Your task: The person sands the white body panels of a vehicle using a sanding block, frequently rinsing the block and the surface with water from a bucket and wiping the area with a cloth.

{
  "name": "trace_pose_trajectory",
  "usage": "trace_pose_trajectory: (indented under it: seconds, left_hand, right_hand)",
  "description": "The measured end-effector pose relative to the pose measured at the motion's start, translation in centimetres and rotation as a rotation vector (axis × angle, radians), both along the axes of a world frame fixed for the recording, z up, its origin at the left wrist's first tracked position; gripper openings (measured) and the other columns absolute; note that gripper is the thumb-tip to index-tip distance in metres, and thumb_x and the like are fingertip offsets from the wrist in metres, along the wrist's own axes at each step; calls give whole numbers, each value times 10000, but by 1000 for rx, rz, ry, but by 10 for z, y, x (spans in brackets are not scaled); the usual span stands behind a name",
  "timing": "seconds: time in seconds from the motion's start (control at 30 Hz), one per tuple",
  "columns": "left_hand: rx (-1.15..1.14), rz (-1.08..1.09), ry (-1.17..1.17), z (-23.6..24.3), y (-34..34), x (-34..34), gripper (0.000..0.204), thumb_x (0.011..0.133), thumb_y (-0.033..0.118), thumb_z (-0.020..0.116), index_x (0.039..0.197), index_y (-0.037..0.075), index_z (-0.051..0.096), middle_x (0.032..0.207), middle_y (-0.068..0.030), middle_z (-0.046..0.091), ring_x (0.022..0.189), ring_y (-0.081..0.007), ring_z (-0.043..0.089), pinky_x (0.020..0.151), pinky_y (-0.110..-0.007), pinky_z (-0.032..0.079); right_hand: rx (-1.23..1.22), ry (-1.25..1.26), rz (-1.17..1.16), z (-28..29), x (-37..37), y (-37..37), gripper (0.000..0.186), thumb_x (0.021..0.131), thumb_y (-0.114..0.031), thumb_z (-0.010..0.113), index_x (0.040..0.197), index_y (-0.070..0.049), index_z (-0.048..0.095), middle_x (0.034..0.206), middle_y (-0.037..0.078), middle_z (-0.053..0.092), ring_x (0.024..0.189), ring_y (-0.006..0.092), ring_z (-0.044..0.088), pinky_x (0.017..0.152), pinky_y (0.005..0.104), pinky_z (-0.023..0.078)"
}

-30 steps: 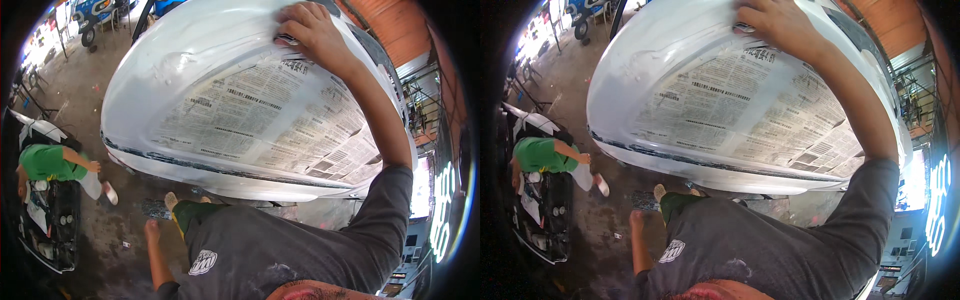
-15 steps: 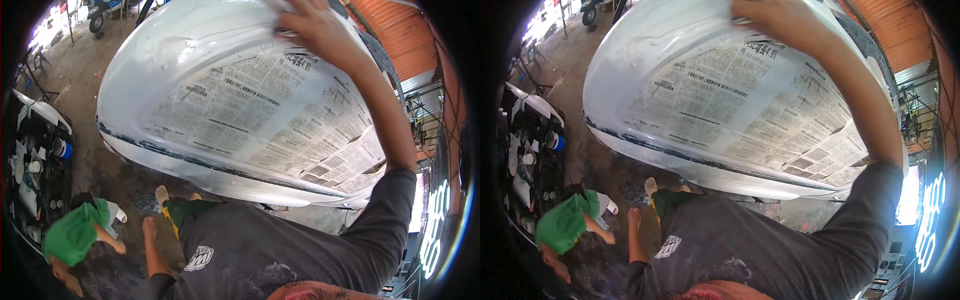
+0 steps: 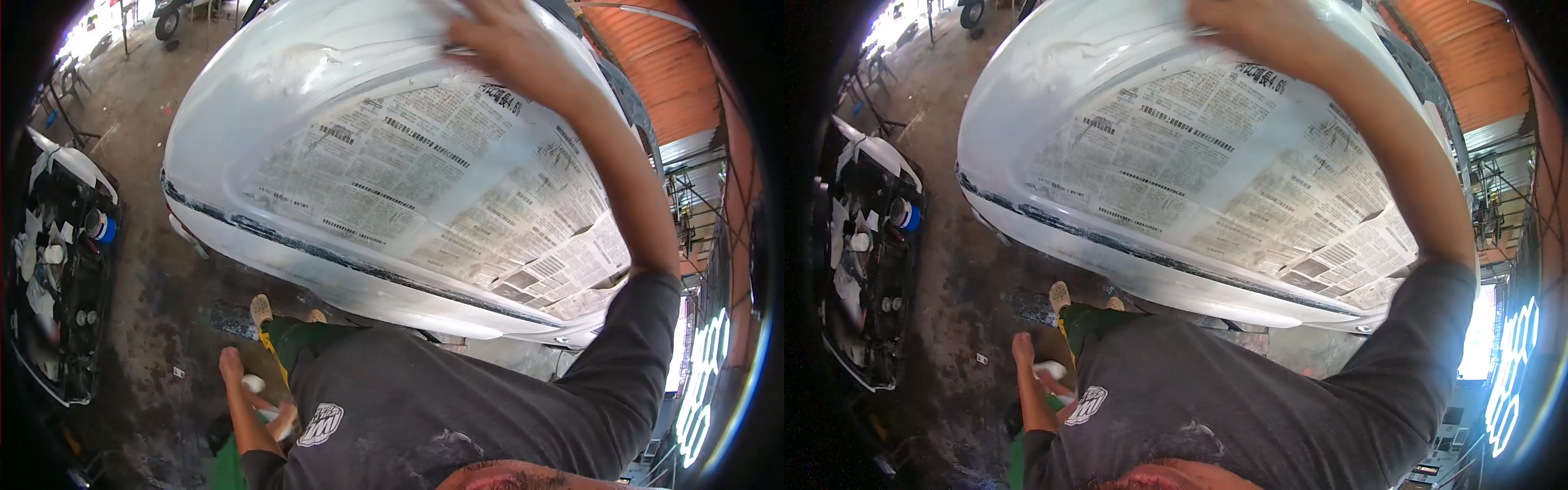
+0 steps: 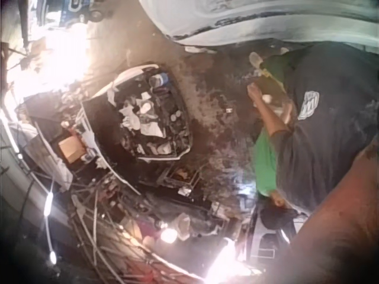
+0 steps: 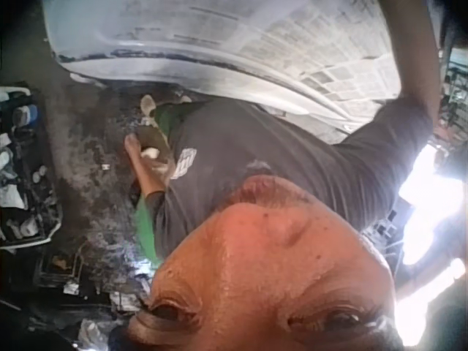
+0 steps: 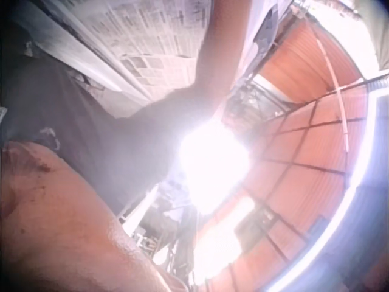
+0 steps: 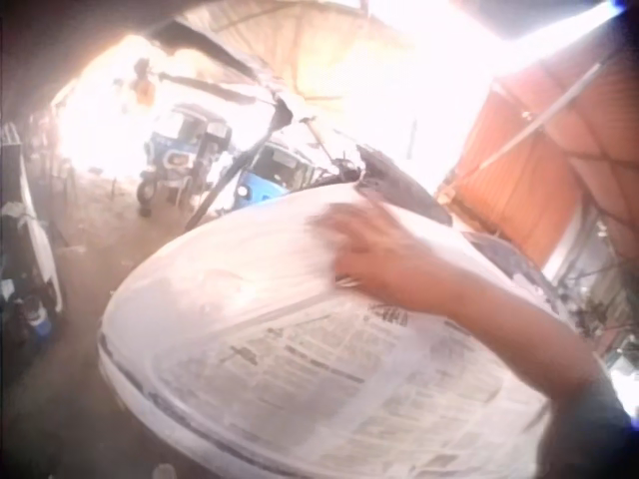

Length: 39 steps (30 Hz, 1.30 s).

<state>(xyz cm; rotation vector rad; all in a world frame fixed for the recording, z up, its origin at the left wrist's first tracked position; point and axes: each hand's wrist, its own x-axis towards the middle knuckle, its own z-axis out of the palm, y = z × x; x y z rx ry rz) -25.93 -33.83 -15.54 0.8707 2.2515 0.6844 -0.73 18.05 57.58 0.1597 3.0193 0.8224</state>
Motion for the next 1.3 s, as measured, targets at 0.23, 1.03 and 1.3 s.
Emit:
trace_pose_trajectory:
  seconds: [0.23, 1.03, 1.3]
  left_hand:
    - [306, 129, -100, 89, 141, -12, 287, 1004, 263, 551, 1095, 7, 644, 1115, -242, 673, 1069, -450, 626, 898, -480, 499]
    - [115, 165, -211, 22, 73, -2, 283, 981, 227, 579, 1150, 17, 662, 1128, -206, 701, 1073, -397, 660, 920, -443, 509]
    - [184, 233, -132, 70, 69, 1, 326, 978, 243, 599, 1177, -8, 660, 1136, -207, 709, 1087, -347, 678, 940, -420, 513]
  right_hand:
    - [-91, -11, 301, -116, -102, -18, 224, 1006, -214, 498, 1062, -68, 659, 1537, 171, 473, 1501, 321, 330, 1250, 618, 66]
    - [57, -37, -81, -21, -54, -33, 98, 878, -161, 697, 966, -119, 695, 1552, 150, 445, 1485, 371, 310, 1218, 672, 95]
    - [144, 89, 304, -113, -106, -29, 111, 860, -137, 676, 970, -153, 673, 1402, 31, 576, 1389, 235, 469, 1190, 505, 313]
